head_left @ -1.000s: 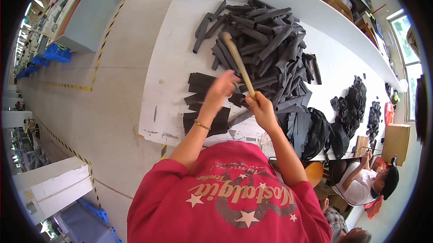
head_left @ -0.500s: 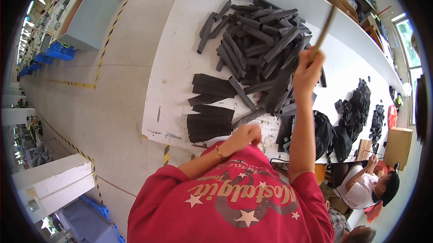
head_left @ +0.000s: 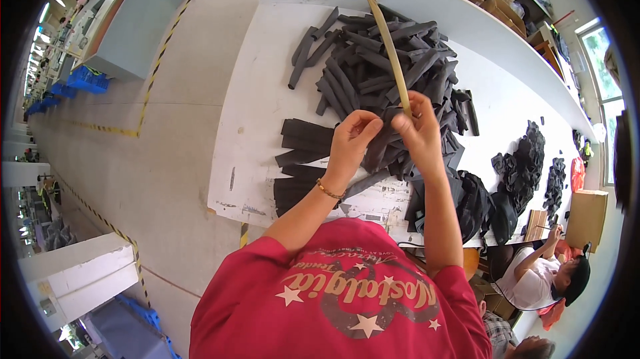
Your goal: Inspecting and sorting grey foam components using a small wooden stick at a production workbench.
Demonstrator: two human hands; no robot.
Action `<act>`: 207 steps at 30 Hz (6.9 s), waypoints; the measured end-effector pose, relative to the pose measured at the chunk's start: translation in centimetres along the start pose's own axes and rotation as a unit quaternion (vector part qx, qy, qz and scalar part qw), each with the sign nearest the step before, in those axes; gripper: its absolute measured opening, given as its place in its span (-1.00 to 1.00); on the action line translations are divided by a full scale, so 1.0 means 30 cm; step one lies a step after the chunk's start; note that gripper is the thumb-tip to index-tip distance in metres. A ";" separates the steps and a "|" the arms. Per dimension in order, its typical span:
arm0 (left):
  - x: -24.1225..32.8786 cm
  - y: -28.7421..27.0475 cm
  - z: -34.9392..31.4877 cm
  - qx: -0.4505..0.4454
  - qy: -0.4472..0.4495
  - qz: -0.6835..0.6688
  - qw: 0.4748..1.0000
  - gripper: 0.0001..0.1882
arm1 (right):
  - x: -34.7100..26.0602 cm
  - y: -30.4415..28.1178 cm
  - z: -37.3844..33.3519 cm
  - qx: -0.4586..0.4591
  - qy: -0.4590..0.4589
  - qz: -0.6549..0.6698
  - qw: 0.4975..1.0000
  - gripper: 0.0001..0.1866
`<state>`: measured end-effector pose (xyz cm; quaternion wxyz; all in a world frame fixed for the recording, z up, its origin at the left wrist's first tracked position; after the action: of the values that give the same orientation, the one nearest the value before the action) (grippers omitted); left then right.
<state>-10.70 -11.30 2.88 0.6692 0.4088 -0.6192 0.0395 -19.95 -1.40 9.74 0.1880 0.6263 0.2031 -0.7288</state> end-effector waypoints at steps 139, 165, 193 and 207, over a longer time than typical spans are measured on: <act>-0.189 -0.046 -0.159 -0.165 -0.240 0.065 0.954 -0.68 | 0.243 0.019 -0.205 0.066 0.139 0.062 0.986 -0.80; -0.205 0.023 -0.301 -0.147 -0.170 0.057 0.973 -0.72 | 0.075 -0.127 -0.012 0.214 0.087 0.029 0.973 -0.79; -0.283 -0.485 0.098 -0.145 0.115 0.576 0.796 -0.89 | 0.313 -0.230 -0.350 -0.118 -0.087 -0.497 0.855 -0.86; -0.177 -0.300 0.053 -0.198 0.149 0.493 0.834 -0.89 | 0.382 -0.065 -0.313 -0.163 -0.103 -0.476 0.858 -0.71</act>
<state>-8.16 -15.80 -6.35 0.7117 -0.1027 -0.6263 0.3012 -14.79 5.01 -2.72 -0.0628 0.3351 0.5714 -0.7465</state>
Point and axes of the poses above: each hand's wrist, its own z-axis towards the middle knuckle, its own y-axis out of the palm, x = y × z, the point moved 8 cm from there along z, towards the middle knuckle, and after that the axes turned 4 degrees about x, right-handed, at the moved point
